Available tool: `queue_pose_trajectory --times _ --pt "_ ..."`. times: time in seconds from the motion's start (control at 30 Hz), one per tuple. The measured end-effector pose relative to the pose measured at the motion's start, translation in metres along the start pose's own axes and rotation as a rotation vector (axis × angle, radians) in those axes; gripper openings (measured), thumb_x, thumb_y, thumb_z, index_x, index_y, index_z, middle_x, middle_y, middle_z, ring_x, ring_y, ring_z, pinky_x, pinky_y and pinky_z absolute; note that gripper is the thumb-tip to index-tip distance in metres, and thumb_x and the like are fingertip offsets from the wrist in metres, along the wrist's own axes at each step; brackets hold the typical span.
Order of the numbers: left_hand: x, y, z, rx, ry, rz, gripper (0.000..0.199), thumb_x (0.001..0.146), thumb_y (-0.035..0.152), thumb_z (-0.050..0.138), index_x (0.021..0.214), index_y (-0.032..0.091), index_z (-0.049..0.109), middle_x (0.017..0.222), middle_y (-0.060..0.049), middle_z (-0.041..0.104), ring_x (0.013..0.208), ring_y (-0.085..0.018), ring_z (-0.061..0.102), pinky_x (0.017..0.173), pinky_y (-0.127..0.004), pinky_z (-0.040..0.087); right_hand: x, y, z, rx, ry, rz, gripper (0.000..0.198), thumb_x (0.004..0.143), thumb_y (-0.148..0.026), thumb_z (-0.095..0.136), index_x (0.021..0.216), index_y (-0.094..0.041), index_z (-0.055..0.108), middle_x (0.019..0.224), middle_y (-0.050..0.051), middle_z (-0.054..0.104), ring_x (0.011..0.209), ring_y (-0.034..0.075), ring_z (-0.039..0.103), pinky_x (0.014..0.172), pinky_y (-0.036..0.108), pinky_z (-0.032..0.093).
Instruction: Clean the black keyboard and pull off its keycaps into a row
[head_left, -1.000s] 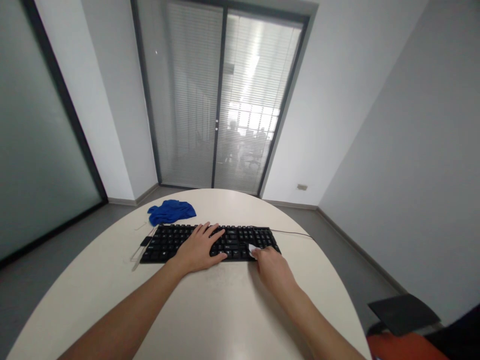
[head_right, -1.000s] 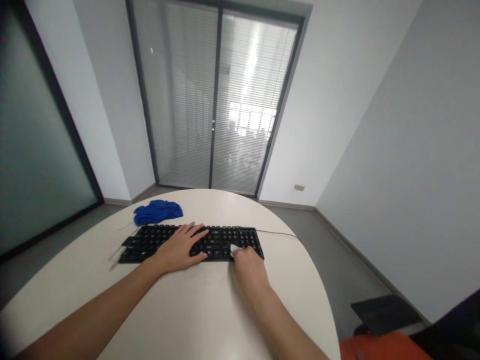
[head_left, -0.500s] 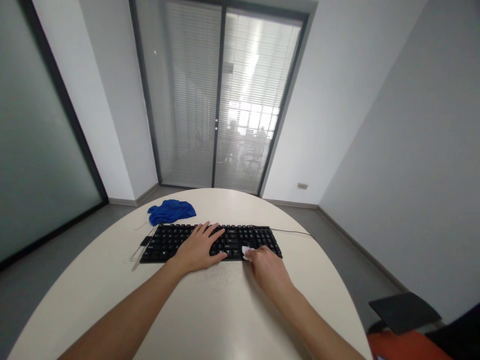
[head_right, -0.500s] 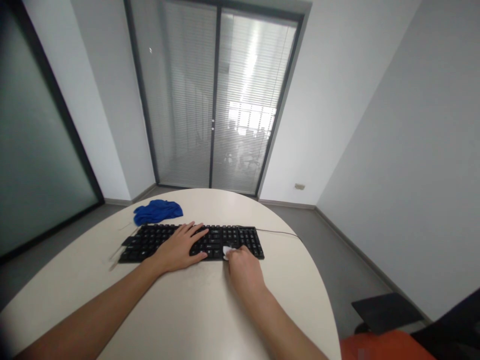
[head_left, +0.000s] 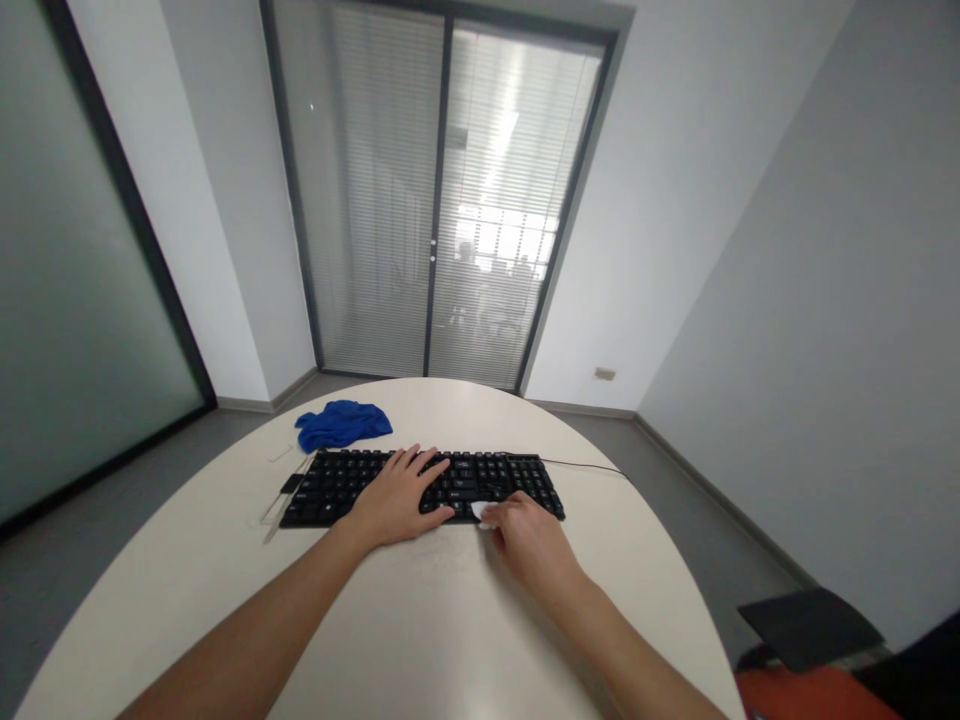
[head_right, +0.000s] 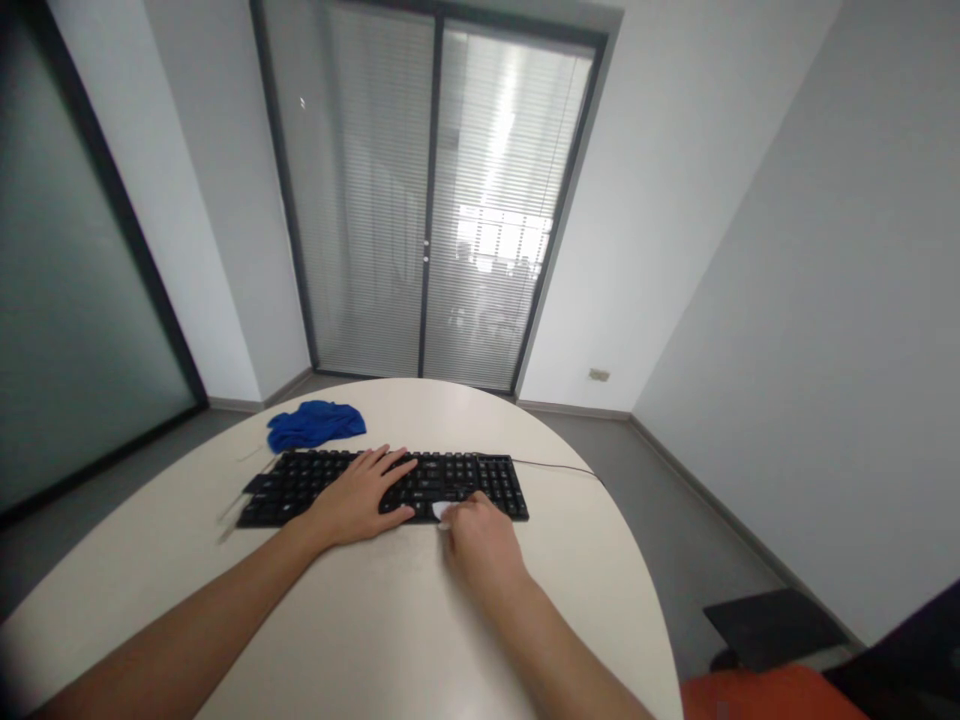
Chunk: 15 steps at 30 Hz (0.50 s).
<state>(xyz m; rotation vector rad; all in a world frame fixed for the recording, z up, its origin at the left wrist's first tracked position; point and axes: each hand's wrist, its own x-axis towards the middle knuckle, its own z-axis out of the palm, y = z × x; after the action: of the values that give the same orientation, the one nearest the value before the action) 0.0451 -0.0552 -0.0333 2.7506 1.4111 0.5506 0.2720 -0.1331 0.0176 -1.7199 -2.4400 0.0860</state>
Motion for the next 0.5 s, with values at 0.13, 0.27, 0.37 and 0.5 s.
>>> queue_pose_trajectory --times 0.13,0.27,0.37,0.5 --pt "0.0 0.0 0.0 -0.004 0.001 0.001 0.074 0.088 0.068 0.05 0.149 0.027 0.044 0.158 -0.007 0.037 0.146 -0.037 0.028 0.119 -0.054 0.021 0.002 0.012 0.001 0.055 0.11 -0.027 0.037 0.085 -0.008 0.05 0.108 -0.022 0.076 0.109 0.004 0.076 0.108 0.022 0.061 0.093 0.028 0.049" --pt "-0.001 -0.001 0.001 -0.003 0.002 0.004 0.074 0.087 0.068 0.051 0.149 0.028 0.044 0.158 -0.007 0.037 0.146 -0.037 0.029 0.119 -0.055 0.022 0.01 0.027 0.01 0.079 0.169 -0.078 0.045 0.087 -0.004 0.047 0.121 -0.021 0.072 0.124 0.002 0.071 0.115 0.022 0.058 0.1 0.029 0.046" --pt "-0.001 -0.001 0.002 0.001 0.006 0.009 0.073 0.088 0.068 0.051 0.149 0.028 0.043 0.158 -0.007 0.037 0.145 -0.037 0.029 0.119 -0.055 0.022 0.013 0.031 0.013 0.069 0.131 -0.063 0.043 0.085 -0.004 0.048 0.114 -0.021 0.075 0.118 0.003 0.074 0.112 0.023 0.06 0.099 0.03 0.048" --pt "-0.001 -0.001 0.002 -0.005 0.018 0.016 0.073 0.088 0.066 0.052 0.149 0.028 0.043 0.158 -0.008 0.038 0.145 -0.037 0.03 0.119 -0.055 0.022 0.009 0.029 0.01 0.042 0.116 -0.02 0.04 0.082 -0.004 0.05 0.107 -0.02 0.077 0.108 0.005 0.077 0.107 0.024 0.063 0.094 0.031 0.05"
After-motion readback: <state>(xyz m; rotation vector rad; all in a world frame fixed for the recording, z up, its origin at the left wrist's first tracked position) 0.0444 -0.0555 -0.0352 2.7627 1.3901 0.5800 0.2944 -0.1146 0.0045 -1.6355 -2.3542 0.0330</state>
